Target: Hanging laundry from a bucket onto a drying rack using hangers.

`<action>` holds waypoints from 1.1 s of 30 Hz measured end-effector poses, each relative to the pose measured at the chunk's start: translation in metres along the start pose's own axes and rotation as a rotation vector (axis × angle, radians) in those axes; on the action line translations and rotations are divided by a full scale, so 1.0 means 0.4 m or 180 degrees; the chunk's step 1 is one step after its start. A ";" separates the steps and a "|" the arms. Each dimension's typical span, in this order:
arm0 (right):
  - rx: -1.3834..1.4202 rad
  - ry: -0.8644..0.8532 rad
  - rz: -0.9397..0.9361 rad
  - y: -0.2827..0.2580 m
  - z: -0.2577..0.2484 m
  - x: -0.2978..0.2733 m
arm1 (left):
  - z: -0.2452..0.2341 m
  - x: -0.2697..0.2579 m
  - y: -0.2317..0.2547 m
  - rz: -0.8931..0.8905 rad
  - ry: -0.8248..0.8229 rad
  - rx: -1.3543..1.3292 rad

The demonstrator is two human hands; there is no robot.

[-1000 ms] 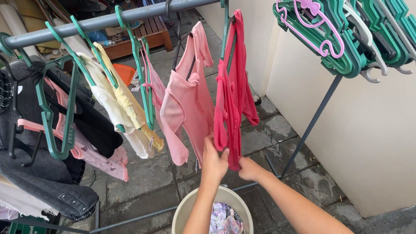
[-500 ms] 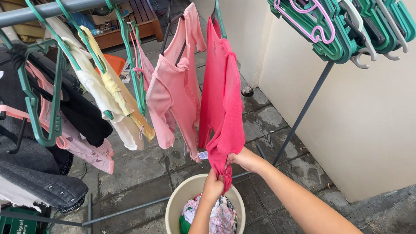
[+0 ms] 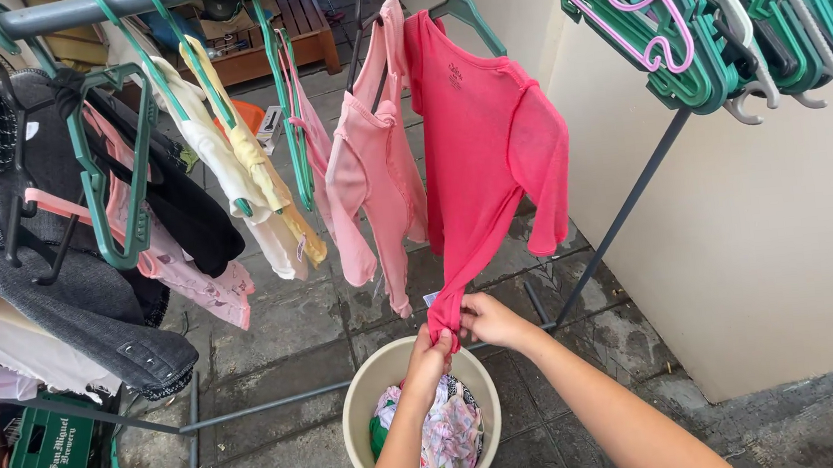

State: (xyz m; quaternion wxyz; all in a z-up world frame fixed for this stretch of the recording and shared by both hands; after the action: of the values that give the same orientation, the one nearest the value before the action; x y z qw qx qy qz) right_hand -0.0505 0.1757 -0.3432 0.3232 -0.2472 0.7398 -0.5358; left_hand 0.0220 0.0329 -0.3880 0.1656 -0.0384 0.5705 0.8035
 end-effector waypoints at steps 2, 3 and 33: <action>0.0312 -0.0049 0.0008 0.028 0.010 0.010 | -0.002 -0.007 0.012 0.0049 0.0023 0.0030; 0.0625 -0.0094 0.0031 0.043 0.016 0.014 | -0.001 -0.011 0.017 0.0089 0.0040 0.0050; -0.0960 0.0256 -0.0594 -0.230 0.089 -0.092 | -0.026 -0.045 0.098 0.1123 -0.0140 -0.1982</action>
State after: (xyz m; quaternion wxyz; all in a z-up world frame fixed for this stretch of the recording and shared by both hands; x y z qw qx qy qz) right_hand 0.0023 0.1515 -0.2552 0.2014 -0.3388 0.7980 -0.4559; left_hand 0.0255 0.0076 -0.3516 0.0170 0.0294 0.2925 0.9557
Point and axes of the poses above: each hand's wrist, its own x-axis towards the middle knuckle, its own z-axis out of the palm, y = z × x, the point moved 4 cm from there along x, towards the middle knuckle, and after that the axes turned 12 degrees about -y, right-handed, at the moved point
